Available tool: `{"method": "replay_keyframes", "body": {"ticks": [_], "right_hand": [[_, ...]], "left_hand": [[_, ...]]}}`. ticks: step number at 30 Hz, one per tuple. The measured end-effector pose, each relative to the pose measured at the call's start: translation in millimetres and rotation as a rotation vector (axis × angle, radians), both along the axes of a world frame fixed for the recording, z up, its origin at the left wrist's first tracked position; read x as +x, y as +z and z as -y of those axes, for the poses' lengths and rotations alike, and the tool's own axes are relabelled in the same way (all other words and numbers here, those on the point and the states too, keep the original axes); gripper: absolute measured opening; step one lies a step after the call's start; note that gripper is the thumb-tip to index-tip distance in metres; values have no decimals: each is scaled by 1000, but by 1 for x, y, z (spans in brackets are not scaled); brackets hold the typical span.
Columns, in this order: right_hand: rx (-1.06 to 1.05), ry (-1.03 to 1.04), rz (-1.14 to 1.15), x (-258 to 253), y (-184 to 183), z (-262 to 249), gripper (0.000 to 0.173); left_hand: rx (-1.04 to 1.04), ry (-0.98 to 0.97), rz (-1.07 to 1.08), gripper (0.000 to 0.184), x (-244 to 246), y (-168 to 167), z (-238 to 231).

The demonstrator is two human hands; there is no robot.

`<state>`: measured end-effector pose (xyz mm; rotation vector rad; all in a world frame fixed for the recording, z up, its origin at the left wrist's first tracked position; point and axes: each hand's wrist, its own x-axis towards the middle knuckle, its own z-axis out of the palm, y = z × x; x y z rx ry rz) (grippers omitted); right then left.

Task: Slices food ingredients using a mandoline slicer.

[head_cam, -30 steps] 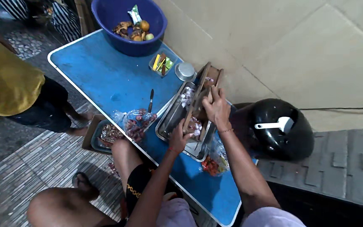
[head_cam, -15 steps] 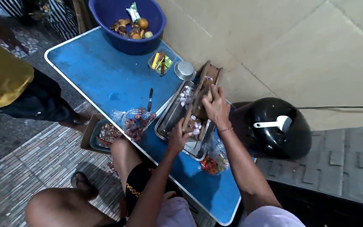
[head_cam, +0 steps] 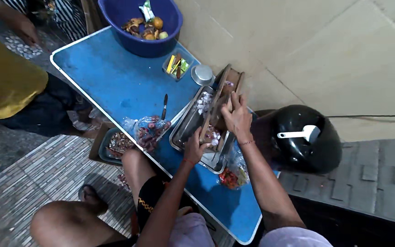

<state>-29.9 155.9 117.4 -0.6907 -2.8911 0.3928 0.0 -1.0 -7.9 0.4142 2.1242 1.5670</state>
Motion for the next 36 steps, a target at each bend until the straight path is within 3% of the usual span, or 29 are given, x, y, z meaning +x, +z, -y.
{"method": "replay_keyframes", "body": {"ticks": [8,11,16,19,24,27,32,36], "right_hand": [[-6,-78,-8,-82,1,-58,71],[10,-46,-20,-69,0,-48,70],[27,3,-5,-4,0,-1,67],[39,-14,2,-15,-3,-7,69],[11,-81,20,-79,2,-53,71],[43,-39,-16,-68,0,-45,71],[25,4,12,1,-1,3,68],[30,-7,7,-24,-3,-13,67]], "left_hand": [[-22,-6,-13,75,-2,0,-1],[-14,-10,-19,75,-2,2,2],[-15,-8,-8,76,-2,0,-2],[10,16,-21,74,-2,-1,-1],[-23,5,-15,75,-3,3,-1],[-55,-25,-3,75,-3,6,2],[-58,-45,31,75,-4,10,2],[-28,4,-13,74,-1,1,0]]}}
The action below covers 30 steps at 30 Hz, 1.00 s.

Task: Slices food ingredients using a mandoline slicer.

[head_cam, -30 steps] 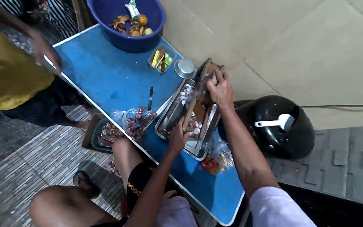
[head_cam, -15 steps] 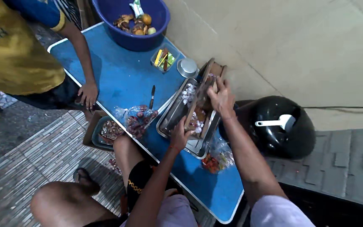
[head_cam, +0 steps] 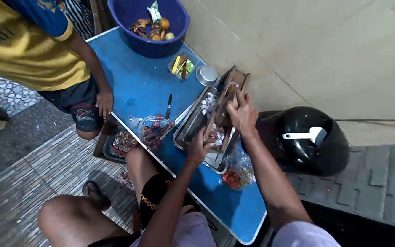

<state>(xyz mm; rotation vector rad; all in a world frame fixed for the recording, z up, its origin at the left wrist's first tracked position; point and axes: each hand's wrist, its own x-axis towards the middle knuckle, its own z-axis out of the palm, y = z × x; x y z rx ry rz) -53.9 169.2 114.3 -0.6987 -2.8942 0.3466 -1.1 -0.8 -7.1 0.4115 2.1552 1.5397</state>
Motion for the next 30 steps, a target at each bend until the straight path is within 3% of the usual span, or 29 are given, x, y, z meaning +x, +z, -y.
{"method": "replay_keyframes", "body": {"ticks": [5,13,17,21,26,30], "right_hand": [[-31,-89,19,-58,5,-38,70],[11,18,38,30,1,21,74],[16,-9,-30,-5,-6,-10,75],[-233,-27,106,-18,65,19,63],[-64,43,-45,8,3,-1,73],[-26,59,6,35,-6,13,92]], "left_hand": [[-25,-7,8,76,-4,5,2],[-26,-16,1,75,-4,0,0],[-66,-22,28,76,0,4,-2],[-96,-31,27,75,-5,12,3],[-48,-19,5,75,-4,-8,-4],[-75,-21,-1,75,-2,-3,-3]]}}
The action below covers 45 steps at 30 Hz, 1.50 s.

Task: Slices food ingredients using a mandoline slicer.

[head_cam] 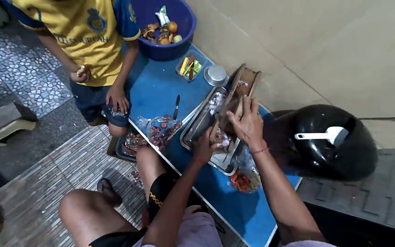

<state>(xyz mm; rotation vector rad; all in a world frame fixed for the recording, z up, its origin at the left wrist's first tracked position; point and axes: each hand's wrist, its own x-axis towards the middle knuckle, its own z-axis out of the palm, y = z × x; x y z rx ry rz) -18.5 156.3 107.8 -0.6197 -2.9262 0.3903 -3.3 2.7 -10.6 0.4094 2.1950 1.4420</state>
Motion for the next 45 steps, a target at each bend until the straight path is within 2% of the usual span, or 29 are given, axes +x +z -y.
{"method": "replay_keyframes", "body": {"ticks": [3,6,7,9,12,14,16,19,21,23,24,27,31,34,37,39,41,42,45], "right_hand": [[-33,-21,-35,-19,6,-11,79],[-201,-84,325,-64,63,-28,70],[-56,-96,33,-79,27,-45,68],[1,-71,-49,-92,3,-63,72],[-9,-12,-22,-54,5,-38,80],[-19,27,-9,-17,3,-17,90],[-8,39,4,-2,-1,-10,100],[-41,27,-2,-18,4,-21,90],[-165,-36,248,-53,35,-41,83],[-73,-56,19,-92,12,-69,80],[-69,-45,-10,-100,8,-73,79],[-104,-5,-21,-79,10,-58,76],[-77,10,-3,-20,9,-17,79],[-99,-27,20,-29,16,-13,79],[-218,-96,181,-65,49,-25,71],[-151,-86,17,-87,31,-43,70],[-227,-76,134,-73,53,-26,70],[-226,-62,115,-61,52,-19,71],[-140,-15,9,-29,19,-15,78]], "left_hand": [[25,0,14,75,1,1,1],[28,-3,30,74,1,6,1],[32,6,28,74,0,8,1],[31,6,22,74,0,9,3],[16,-6,18,73,0,10,5],[25,6,12,74,2,6,3],[38,7,5,74,3,3,3],[33,9,-5,73,4,3,3],[27,5,9,73,6,6,2],[19,12,21,73,2,10,3],[17,14,22,73,1,10,4],[35,1,11,76,3,1,4],[76,-2,2,75,7,-1,6],[65,4,19,74,5,2,6],[52,8,9,74,5,1,2],[48,12,0,74,2,2,2],[44,2,21,74,2,4,3],[48,1,24,75,1,4,3],[62,3,10,75,3,-1,3]]}}
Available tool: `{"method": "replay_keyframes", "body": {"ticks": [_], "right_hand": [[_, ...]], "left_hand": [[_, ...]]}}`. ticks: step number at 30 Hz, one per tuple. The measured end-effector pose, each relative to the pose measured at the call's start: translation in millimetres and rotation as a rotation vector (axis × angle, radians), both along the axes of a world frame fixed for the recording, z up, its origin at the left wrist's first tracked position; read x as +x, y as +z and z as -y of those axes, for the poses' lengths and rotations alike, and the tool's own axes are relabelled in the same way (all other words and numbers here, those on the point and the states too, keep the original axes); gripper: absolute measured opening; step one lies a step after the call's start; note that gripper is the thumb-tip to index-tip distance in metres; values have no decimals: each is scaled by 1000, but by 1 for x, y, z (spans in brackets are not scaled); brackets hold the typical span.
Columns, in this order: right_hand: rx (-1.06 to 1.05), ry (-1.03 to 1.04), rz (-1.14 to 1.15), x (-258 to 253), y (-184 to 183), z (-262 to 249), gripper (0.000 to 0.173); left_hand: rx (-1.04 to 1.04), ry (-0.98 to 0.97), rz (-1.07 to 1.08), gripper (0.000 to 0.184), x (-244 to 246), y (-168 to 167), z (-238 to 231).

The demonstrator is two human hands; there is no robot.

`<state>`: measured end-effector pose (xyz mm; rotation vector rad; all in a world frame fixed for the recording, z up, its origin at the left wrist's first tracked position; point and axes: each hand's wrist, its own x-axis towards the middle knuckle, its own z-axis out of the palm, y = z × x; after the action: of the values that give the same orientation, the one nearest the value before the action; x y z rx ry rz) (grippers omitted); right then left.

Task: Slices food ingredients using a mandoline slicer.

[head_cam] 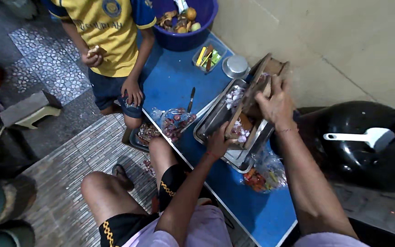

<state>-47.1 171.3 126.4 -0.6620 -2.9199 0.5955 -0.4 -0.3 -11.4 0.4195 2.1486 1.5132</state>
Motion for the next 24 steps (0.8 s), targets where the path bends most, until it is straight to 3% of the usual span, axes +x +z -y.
{"method": "replay_keyframes", "body": {"ticks": [5,6,9,10,11,16,18,20,22,24], "right_hand": [[22,-11,14,3,-3,3,78],[-17,-23,61,-2,19,12,73],[-191,-101,242,-11,129,80,59],[-215,-117,263,-11,148,94,58],[-224,-108,228,-10,143,92,58],[-95,6,-4,-1,13,6,68],[-30,4,-60,12,-8,5,71],[-35,-24,-75,8,-6,7,71],[-103,-92,63,-1,41,29,64],[-86,-140,472,-25,116,56,60]], "left_hand": [[5,11,-22,73,3,1,0],[2,16,-31,73,5,0,-1],[-16,1,-1,74,-1,3,-2],[-21,6,6,74,-2,5,-1],[-22,9,5,74,-3,5,0],[3,14,-19,74,0,-2,0],[-6,7,-20,74,0,-2,0],[-20,2,-17,74,-2,-1,-1],[-22,4,-21,73,1,0,-2],[-25,4,-12,74,0,2,-3]]}}
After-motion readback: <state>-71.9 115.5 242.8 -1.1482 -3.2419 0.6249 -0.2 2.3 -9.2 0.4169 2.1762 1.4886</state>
